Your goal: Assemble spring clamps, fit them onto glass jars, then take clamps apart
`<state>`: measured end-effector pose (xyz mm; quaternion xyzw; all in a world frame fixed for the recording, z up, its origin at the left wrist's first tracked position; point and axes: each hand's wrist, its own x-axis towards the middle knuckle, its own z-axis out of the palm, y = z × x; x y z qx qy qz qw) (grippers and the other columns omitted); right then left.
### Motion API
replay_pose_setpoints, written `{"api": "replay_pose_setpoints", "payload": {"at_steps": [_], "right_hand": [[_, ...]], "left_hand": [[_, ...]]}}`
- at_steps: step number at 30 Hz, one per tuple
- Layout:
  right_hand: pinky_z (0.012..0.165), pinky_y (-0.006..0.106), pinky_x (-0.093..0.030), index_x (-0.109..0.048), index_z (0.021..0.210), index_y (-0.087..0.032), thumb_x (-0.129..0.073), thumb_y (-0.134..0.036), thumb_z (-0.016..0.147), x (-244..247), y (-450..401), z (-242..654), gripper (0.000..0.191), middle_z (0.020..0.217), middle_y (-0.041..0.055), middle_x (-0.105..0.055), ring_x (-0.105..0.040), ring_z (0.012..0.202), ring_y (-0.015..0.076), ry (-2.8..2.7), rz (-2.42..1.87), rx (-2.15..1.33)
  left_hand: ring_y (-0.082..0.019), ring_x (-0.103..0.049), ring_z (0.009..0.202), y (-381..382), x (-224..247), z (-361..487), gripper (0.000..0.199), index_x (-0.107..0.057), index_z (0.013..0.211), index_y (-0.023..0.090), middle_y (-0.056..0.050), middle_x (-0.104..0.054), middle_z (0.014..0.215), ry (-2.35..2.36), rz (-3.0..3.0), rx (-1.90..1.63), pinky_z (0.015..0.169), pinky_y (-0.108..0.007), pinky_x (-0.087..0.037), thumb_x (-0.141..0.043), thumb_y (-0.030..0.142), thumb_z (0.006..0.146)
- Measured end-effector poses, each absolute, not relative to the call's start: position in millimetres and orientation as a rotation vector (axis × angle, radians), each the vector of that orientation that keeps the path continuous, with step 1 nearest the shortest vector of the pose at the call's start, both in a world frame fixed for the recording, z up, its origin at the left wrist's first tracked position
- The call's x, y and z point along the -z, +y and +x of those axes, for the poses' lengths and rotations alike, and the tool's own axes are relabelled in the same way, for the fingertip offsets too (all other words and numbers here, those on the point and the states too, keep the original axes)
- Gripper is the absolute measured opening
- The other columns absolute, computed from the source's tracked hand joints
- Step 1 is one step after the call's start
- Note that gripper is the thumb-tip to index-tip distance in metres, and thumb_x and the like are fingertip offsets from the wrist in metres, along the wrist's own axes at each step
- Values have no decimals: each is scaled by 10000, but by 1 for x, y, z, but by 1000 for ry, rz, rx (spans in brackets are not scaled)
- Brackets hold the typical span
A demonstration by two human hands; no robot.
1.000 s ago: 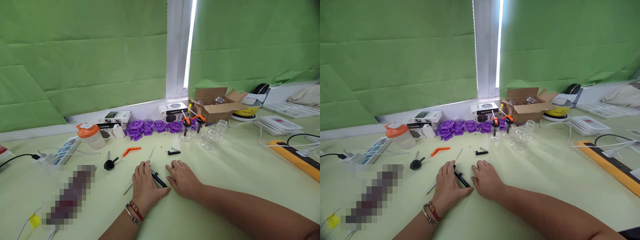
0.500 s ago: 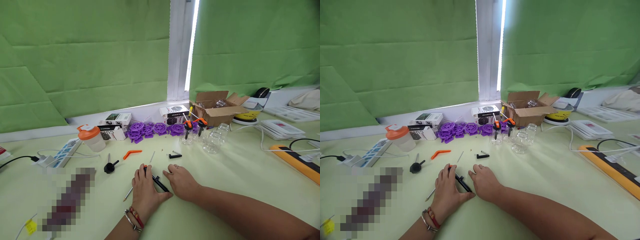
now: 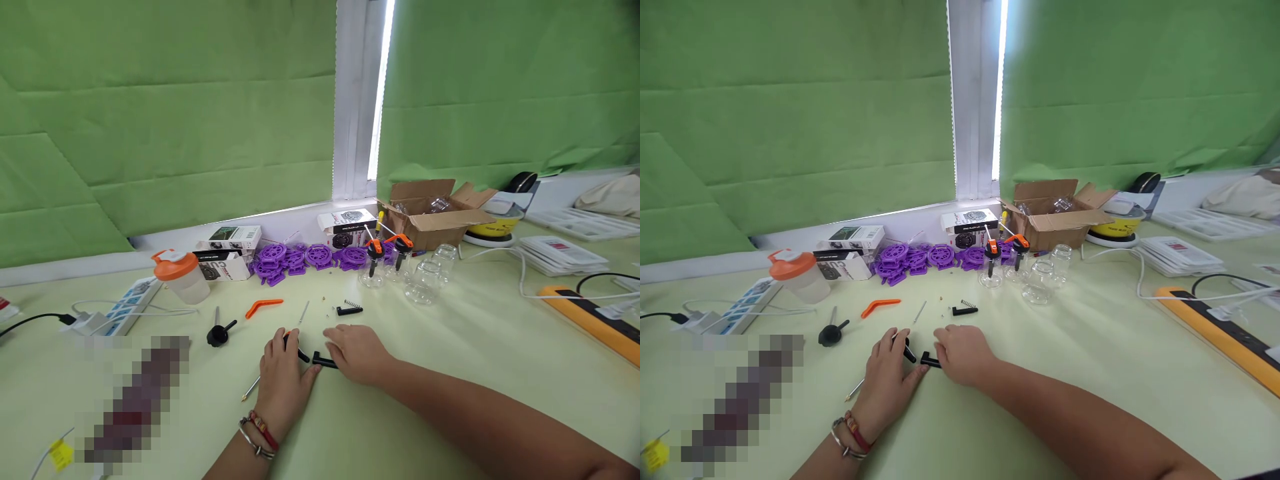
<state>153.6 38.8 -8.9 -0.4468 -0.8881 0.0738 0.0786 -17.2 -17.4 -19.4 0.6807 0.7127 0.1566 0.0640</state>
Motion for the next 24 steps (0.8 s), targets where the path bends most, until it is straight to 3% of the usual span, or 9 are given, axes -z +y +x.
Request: {"api": "replay_pose_setpoints", "payload": {"at_steps": [2,4,7,15,24], "right_hand": [[590,263,-376,-622,886,-197,-421,-347,859,9,27,160,252,816,51,-622,-590,723,177,-2690,-1251,-298],[607,253,-387,-626,857,-199,-440,-300,849,12,19,166,212,841,41,-610,-583,745,165,-2691,-1201,-363],[677,249,-415,-632,919,-208,-408,-215,863,15,19,175,231,904,36,-607,-578,800,153,-2610,-1196,-444],[753,294,-451,-643,978,-211,-460,-232,842,28,57,215,229,954,42,-639,-584,866,188,-2221,-1414,-576],[785,301,-430,-671,998,-231,-464,-175,843,13,79,228,264,949,54,-613,-550,914,185,-2409,-1278,-416]], "left_hand": [[-295,-353,1219,-17,17,-17,509,-410,1255,179,-138,-372,1339,2150,2054,-462,944,-430,-343,-498,335,779],[-293,-359,1220,-17,14,-17,487,-412,1255,186,-136,-371,1344,2159,2055,-427,932,-427,-354,-484,307,789],[-295,-362,1229,-17,12,-17,482,-413,1260,190,-139,-369,1355,2191,2066,-340,920,-423,-362,-479,271,789],[-278,-361,1240,-15,12,-20,490,-381,1276,183,-137,-359,1365,2184,2060,-362,928,-420,-361,-453,224,793],[-295,-300,1277,-15,15,-21,649,-361,1311,173,-135,-370,1367,2186,2097,-420,1010,-459,-260,-536,376,720]]}}
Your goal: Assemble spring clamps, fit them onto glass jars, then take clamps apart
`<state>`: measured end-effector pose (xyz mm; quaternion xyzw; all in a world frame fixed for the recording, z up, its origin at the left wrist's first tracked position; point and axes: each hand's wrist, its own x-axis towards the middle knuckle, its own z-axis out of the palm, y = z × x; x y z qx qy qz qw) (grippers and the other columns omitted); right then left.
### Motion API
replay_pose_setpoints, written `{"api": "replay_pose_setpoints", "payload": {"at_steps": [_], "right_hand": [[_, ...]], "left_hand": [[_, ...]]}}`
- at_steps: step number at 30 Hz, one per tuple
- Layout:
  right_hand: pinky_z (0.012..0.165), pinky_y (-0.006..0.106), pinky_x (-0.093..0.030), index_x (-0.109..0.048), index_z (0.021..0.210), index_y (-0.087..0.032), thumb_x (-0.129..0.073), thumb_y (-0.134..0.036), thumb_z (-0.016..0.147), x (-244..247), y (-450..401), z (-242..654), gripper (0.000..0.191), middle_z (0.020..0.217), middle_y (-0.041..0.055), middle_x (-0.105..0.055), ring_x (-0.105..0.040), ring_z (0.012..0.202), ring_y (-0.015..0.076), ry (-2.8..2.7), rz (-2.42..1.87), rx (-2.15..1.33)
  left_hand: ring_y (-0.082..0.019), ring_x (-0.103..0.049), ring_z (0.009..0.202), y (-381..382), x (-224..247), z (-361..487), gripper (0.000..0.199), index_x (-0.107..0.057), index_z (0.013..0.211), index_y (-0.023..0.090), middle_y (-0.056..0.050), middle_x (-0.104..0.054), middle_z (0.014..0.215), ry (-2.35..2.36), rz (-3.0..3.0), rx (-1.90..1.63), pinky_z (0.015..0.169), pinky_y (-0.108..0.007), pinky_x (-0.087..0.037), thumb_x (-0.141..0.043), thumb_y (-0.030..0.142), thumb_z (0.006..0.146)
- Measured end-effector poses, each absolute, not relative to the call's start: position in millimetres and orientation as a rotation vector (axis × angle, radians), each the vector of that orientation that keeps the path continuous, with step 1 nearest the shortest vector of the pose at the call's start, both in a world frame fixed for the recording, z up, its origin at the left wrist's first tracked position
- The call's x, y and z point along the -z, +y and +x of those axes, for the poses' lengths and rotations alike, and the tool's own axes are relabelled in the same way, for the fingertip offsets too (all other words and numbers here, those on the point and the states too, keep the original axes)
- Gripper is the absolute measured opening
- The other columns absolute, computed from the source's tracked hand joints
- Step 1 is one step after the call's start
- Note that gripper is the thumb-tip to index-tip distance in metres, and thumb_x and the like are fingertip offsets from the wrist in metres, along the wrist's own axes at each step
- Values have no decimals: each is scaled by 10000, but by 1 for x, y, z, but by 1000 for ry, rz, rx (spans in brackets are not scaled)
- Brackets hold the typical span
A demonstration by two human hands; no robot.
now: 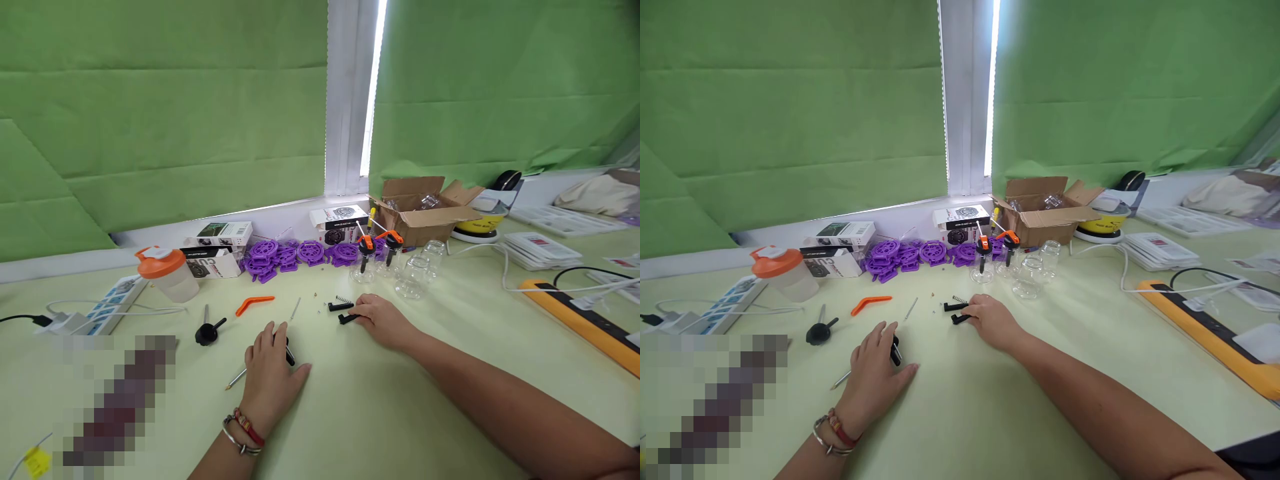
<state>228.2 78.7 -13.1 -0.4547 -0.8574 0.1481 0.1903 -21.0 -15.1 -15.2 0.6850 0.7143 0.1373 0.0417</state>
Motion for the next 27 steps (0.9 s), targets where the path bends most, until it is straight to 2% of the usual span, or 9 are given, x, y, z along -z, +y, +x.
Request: {"api": "replay_pose_setpoints", "payload": {"at_steps": [9,15,19,21,24,27], "right_hand": [[671,275,-387,-696,923,-213,-441,-67,833,-1,89,215,308,869,63,-596,-511,771,169,-2631,-1137,-79],[732,296,-424,-680,966,-235,-487,-114,829,-4,87,231,266,918,55,-618,-546,863,192,-2454,-1239,-244],[783,311,-434,-681,961,-242,-504,-129,814,3,85,237,256,924,45,-633,-561,894,198,-2382,-1241,-404],[798,315,-434,-684,947,-236,-510,-131,804,8,84,239,249,916,44,-636,-562,906,200,-2352,-1234,-472],[808,315,-434,-689,927,-231,-519,-134,790,16,83,239,239,903,41,-638,-570,893,195,-2290,-1230,-567],[802,310,-440,-691,928,-232,-534,-143,775,22,83,239,236,895,41,-638,-579,870,190,-2222,-1208,-659]], "left_hand": [[-298,-306,1268,-18,12,-13,596,-403,1277,159,-149,-383,1353,2197,2258,-525,1015,-477,-247,-540,367,736],[-317,-330,1253,-22,12,-9,513,-431,1243,148,-162,-405,1334,2115,2388,-655,1012,-523,-265,-524,321,769],[-266,-356,1256,-25,16,7,402,-443,1226,156,-136,-407,1349,1855,2468,-764,1016,-440,-337,-427,240,833],[-228,-377,1252,-23,16,21,410,-420,1248,159,-122,-405,1355,1736,2450,-662,1006,-379,-371,-363,162,843],[-223,-392,1239,-8,13,44,502,-356,1297,127,-149,-373,1364,1675,2410,-391,962,-339,-404,-325,51,801],[-220,-471,1129,14,8,59,497,-381,1265,126,-154,-427,1283,1748,2354,-255,864,-316,-439,-296,5,790]]}}
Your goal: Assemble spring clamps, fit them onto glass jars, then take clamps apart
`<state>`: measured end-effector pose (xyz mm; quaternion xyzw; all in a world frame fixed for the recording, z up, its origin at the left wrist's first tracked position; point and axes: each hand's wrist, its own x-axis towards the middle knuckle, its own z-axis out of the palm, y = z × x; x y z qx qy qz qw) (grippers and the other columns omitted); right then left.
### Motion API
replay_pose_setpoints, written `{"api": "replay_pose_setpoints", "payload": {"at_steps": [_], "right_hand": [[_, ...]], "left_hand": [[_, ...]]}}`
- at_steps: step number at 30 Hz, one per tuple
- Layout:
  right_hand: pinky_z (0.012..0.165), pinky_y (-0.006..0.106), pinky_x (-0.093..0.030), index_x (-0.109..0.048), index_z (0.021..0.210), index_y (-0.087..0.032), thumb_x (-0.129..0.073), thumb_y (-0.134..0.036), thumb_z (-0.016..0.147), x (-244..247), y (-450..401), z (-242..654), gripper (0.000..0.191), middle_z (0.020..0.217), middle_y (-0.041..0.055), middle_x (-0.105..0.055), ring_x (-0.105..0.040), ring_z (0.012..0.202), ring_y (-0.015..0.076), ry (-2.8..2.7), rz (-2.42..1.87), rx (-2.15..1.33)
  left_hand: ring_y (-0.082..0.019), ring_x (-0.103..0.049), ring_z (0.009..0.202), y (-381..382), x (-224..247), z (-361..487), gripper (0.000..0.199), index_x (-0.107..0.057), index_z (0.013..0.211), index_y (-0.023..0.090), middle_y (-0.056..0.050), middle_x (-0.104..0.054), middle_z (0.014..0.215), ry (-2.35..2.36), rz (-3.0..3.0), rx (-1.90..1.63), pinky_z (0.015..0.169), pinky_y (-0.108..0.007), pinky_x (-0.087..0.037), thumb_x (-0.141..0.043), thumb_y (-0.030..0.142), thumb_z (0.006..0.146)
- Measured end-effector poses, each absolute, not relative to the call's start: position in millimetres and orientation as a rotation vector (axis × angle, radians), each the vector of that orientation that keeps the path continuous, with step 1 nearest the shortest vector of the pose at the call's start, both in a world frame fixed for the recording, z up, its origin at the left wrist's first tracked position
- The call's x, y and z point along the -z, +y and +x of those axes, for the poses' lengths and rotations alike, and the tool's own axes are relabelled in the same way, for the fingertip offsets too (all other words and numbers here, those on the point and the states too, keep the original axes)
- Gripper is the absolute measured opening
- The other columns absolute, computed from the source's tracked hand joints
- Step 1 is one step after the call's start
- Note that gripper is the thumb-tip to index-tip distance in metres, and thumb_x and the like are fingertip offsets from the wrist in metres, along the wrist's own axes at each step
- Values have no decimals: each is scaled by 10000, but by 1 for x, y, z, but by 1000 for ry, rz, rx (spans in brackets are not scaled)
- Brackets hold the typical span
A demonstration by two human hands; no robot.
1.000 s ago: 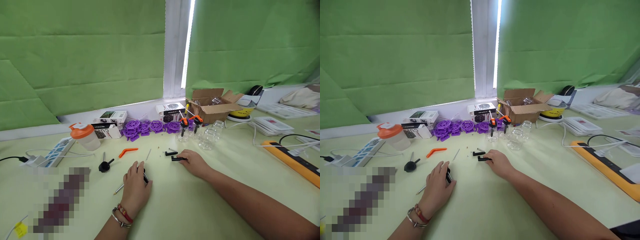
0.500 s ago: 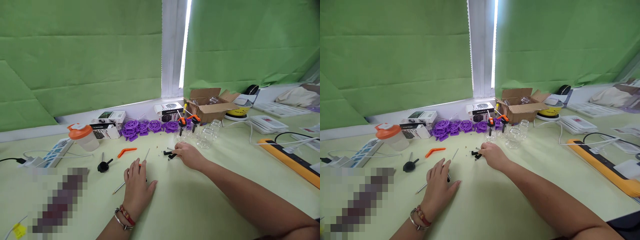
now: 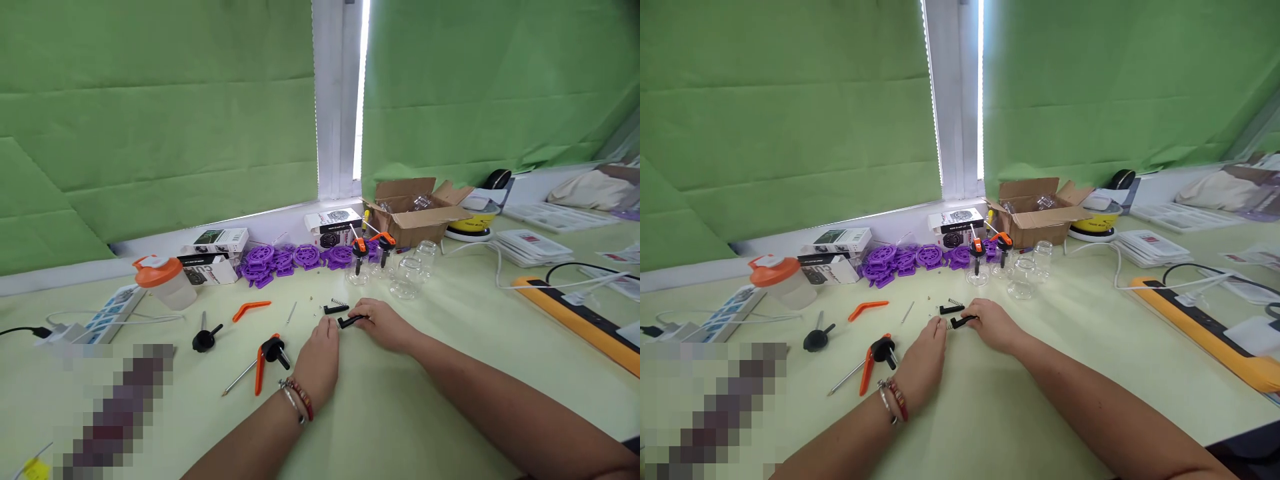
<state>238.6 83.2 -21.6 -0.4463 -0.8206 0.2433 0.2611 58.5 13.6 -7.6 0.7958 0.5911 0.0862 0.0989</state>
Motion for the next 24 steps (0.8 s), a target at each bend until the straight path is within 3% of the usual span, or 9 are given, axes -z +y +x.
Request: {"api": "replay_pose_setpoints", "payload": {"at_steps": [5,10,18,24], "right_hand": [[796,314,-451,-688,954,-236,-537,-156,769,34,90,243,252,906,38,-646,-592,845,186,-2091,-1236,-771],[816,335,-443,-682,961,-224,-513,-184,804,43,92,242,234,919,53,-645,-579,881,201,-2076,-1330,-652],[803,335,-439,-648,1044,-219,-557,-216,810,36,75,217,251,996,78,-606,-537,940,215,-2240,-1199,-402],[744,282,-436,-664,901,-219,-505,-176,836,26,73,205,178,831,22,-657,-573,809,167,-2332,-1081,-539]], "left_hand": [[-206,-531,913,30,8,62,271,-549,904,153,-102,-534,975,1868,2269,-121,704,-286,-430,-308,57,827],[-173,-538,802,26,14,55,295,-533,886,154,-88,-542,928,1957,2196,-146,666,-271,-382,-297,4,795],[-167,-548,820,34,21,52,203,-535,871,184,-71,-575,893,1888,2012,-517,707,-250,-375,-333,167,868],[-154,-549,777,33,28,50,173,-541,880,211,-42,-599,882,1816,1976,-634,661,-234,-371,-373,187,847]]}}
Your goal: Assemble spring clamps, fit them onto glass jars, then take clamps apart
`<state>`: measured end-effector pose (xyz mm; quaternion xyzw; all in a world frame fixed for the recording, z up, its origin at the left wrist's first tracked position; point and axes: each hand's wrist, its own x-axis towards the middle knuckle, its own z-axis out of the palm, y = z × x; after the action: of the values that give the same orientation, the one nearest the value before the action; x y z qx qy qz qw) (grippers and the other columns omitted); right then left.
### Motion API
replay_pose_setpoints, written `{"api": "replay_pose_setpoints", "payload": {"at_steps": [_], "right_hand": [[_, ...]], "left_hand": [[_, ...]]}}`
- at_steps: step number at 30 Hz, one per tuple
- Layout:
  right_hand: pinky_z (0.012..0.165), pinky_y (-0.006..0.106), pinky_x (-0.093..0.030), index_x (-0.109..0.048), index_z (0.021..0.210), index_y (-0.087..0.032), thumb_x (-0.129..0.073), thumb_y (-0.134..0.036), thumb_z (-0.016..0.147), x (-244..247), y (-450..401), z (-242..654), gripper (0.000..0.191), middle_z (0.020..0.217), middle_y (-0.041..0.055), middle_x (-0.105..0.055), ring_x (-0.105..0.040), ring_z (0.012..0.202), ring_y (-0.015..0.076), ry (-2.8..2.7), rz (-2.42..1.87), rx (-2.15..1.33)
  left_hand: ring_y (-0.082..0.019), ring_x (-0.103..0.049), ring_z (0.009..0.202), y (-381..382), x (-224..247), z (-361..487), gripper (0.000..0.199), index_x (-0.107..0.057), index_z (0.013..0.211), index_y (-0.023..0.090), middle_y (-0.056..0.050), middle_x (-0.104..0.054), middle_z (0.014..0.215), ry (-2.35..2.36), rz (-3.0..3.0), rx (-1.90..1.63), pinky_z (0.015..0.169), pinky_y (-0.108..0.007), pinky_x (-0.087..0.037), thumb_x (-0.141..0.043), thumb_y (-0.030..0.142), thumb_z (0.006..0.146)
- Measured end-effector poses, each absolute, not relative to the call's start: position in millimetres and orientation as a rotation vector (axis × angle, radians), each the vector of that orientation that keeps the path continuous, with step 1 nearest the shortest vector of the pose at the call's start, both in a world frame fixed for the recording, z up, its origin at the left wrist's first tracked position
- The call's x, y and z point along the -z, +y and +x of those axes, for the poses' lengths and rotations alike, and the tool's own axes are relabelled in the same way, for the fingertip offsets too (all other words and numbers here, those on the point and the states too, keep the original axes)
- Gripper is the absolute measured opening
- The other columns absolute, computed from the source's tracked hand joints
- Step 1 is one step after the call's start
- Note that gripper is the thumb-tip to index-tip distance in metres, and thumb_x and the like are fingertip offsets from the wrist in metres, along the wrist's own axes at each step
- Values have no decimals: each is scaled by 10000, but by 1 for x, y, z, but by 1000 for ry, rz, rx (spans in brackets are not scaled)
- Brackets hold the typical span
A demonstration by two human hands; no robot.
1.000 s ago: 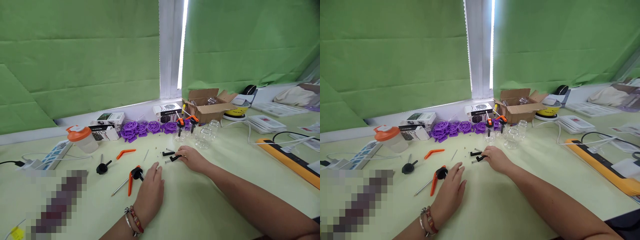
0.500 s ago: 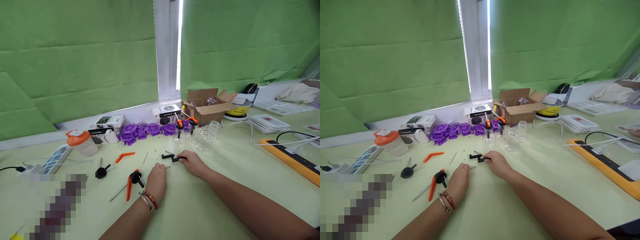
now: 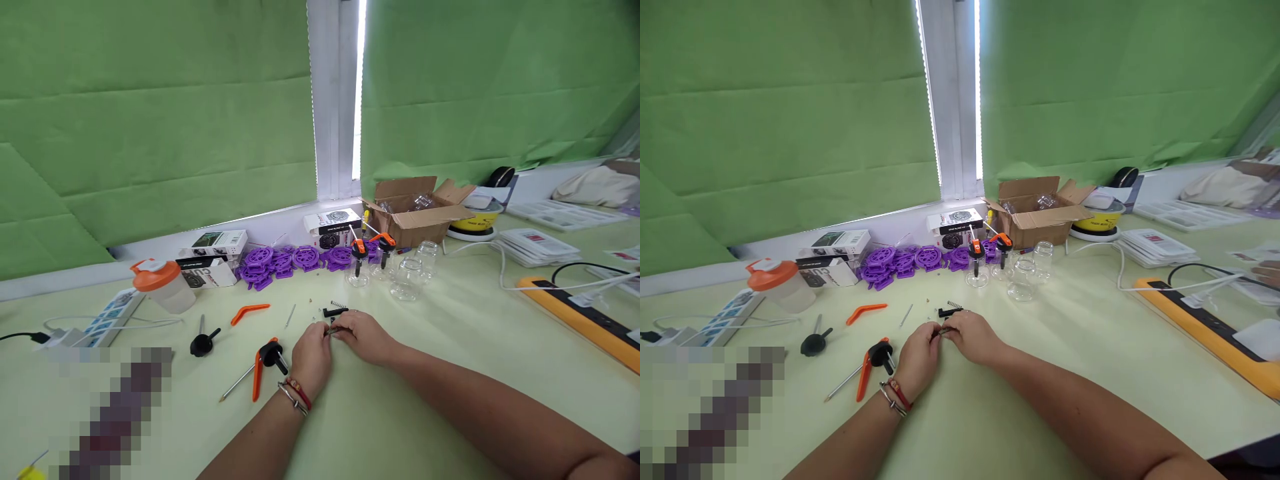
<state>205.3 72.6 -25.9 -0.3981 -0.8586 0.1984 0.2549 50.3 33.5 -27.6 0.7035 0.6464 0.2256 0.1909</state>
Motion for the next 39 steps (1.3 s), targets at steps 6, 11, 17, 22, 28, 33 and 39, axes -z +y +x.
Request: {"api": "replay_pose_setpoints", "payload": {"at_steps": [6,11,17,22,28,33,39], "right_hand": [[673,256,-417,-648,777,-213,-501,-138,791,15,78,200,165,740,4,-639,-568,725,151,-2357,-1079,-536],[641,250,-408,-634,714,-203,-516,-190,789,17,80,197,140,710,6,-633,-565,696,152,-2298,-1131,-581],[649,251,-406,-639,746,-203,-509,-166,779,23,81,199,139,736,11,-643,-568,724,158,-2230,-1155,-604],[678,265,-408,-631,883,-212,-552,-193,776,22,79,203,134,775,10,-643,-554,756,162,-2209,-1111,-592],[695,286,-400,-613,795,-197,-537,-191,803,18,75,200,77,742,19,-634,-537,744,164,-2218,-1029,-523],[742,309,-388,-604,755,-187,-560,-137,756,20,78,202,67,788,26,-642,-543,783,170,-2217,-1061,-468],[852,379,-342,-637,734,-204,-569,-146,748,24,78,207,90,989,41,-637,-524,979,212,-2268,-1082,-415]], "left_hand": [[-156,-546,780,35,25,50,144,-537,875,202,-49,-607,909,1841,1988,-592,635,-235,-355,-402,182,829],[-158,-548,760,35,24,53,156,-528,891,200,-57,-604,923,1913,2019,-503,603,-244,-326,-379,197,846],[-163,-542,740,37,28,52,165,-516,837,215,-35,-597,862,1926,2054,-514,577,-249,-297,-355,230,867],[-155,-540,748,37,27,51,160,-520,845,207,-40,-595,882,1912,2043,-515,590,-244,-305,-363,232,867],[-154,-534,738,37,28,52,147,-520,837,206,-38,-594,868,1901,2048,-526,595,-243,-307,-379,236,862],[-143,-521,721,36,27,51,125,-519,808,206,-28,-590,842,1880,2019,-593,593,-233,-310,-400,213,845],[-126,-505,702,36,26,49,149,-514,781,199,-12,-581,796,1809,1969,-733,616,-218,-336,-385,213,854]]}}
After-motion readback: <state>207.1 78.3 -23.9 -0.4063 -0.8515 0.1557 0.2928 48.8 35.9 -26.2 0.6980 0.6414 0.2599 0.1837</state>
